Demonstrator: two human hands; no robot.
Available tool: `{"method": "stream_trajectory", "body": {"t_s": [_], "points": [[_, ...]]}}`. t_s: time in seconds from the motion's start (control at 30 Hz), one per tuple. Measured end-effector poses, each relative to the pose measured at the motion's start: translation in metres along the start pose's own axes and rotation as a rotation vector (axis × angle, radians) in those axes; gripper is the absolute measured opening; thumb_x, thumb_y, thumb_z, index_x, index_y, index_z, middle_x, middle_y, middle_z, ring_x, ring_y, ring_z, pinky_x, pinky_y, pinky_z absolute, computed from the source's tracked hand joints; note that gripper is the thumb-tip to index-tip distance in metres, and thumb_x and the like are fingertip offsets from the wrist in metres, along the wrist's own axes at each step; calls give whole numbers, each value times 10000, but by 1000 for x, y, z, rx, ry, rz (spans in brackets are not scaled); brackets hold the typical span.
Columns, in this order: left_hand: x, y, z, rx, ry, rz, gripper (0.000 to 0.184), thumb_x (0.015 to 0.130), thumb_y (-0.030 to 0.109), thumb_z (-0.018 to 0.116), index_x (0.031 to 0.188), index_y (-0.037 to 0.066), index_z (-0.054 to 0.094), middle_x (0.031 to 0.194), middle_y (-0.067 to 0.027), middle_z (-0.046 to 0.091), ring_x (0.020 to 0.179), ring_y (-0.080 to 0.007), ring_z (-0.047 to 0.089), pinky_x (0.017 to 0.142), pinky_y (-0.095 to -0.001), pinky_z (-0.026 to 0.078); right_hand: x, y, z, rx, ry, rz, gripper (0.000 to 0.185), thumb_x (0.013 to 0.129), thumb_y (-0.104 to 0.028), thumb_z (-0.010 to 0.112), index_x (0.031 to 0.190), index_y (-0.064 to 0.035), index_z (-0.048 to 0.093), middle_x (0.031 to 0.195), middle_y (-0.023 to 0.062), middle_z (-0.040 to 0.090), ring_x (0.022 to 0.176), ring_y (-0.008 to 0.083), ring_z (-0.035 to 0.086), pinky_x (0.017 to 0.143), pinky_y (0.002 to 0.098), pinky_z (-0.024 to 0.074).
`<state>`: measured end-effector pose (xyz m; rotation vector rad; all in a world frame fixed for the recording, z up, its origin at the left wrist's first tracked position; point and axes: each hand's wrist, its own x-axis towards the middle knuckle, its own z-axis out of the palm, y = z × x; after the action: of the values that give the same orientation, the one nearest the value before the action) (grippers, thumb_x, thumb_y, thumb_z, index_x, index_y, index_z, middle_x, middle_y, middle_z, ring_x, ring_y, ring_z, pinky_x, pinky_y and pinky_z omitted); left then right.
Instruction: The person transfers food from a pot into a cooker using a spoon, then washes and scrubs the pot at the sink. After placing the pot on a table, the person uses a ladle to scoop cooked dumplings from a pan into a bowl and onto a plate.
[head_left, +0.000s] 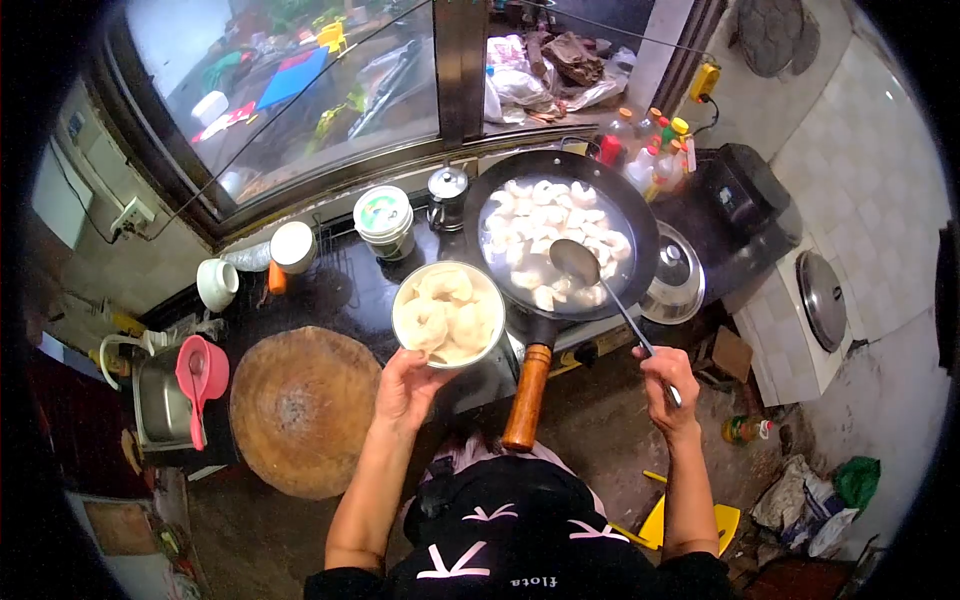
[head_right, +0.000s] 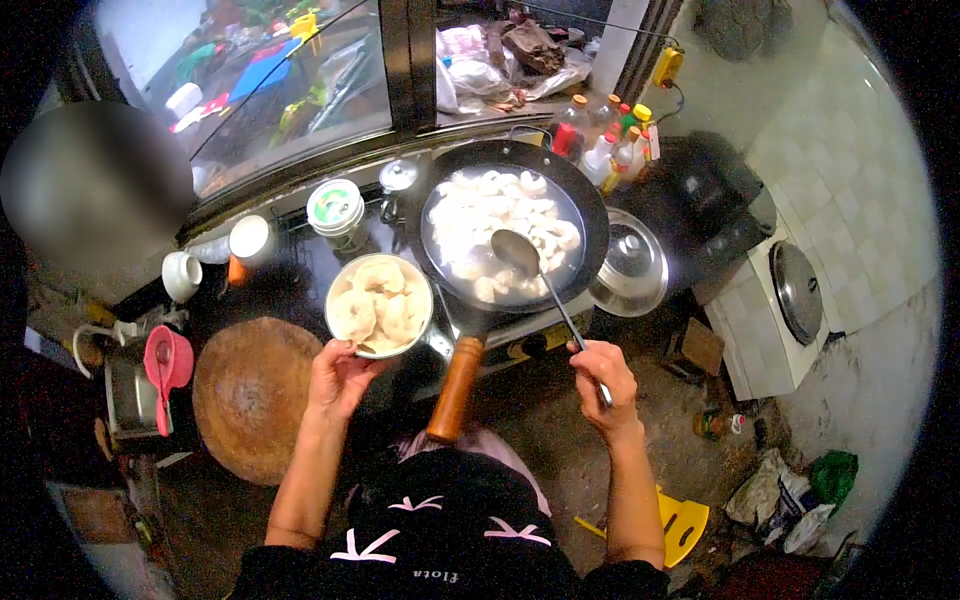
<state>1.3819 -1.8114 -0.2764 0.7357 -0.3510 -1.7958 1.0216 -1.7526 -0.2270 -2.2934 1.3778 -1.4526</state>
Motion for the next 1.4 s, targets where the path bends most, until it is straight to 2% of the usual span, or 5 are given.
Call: {"method": "stream_trajectory", "body": {"t_s": [0.2,0.43,0.73,1.07,1.4], "points": [[-4,0,3,-5,24,12,599,767,119,588,1333,-14,444,1306,-161,540,1191,-311,536,1014,-496,456,4,5,8,-32,-34,13,181,794,89,605,942,-14,615,969,150,653,886,295,635,758,347,513],[-6,1,0,7,54,21,626,755,128,573,1344,-25,422,1314,-185,529,1200,-338,520,1027,-523,442,-1,14,20,350,187,329,71,912,47,501,933,19,562,915,86,510,868,207,644,787,304,539],[-5,2,-4,11,82,19,626,755,129,576,1337,-40,422,1307,-196,527,1192,-359,516,1018,-532,445,-9,15,36,705,350,668,84,978,-93,455,1035,-43,490,967,135,637,919,245,680,805,313,553],[-3,1,-12,-18,69,0,607,759,122,597,1336,-2,452,1301,-153,547,1193,-309,534,1008,-490,458,-30,-3,48,446,261,455,47,957,-55,486,978,-20,509,1007,70,465,910,265,670,808,349,555],[3,-2,-14,-1,98,5,613,767,141,570,1338,-30,424,1309,-197,521,1197,-375,505,1001,-543,450,-33,-21,48,212,222,257,52,855,2,545,883,-34,572,935,109,652,836,217,567,786,351,490]]}}
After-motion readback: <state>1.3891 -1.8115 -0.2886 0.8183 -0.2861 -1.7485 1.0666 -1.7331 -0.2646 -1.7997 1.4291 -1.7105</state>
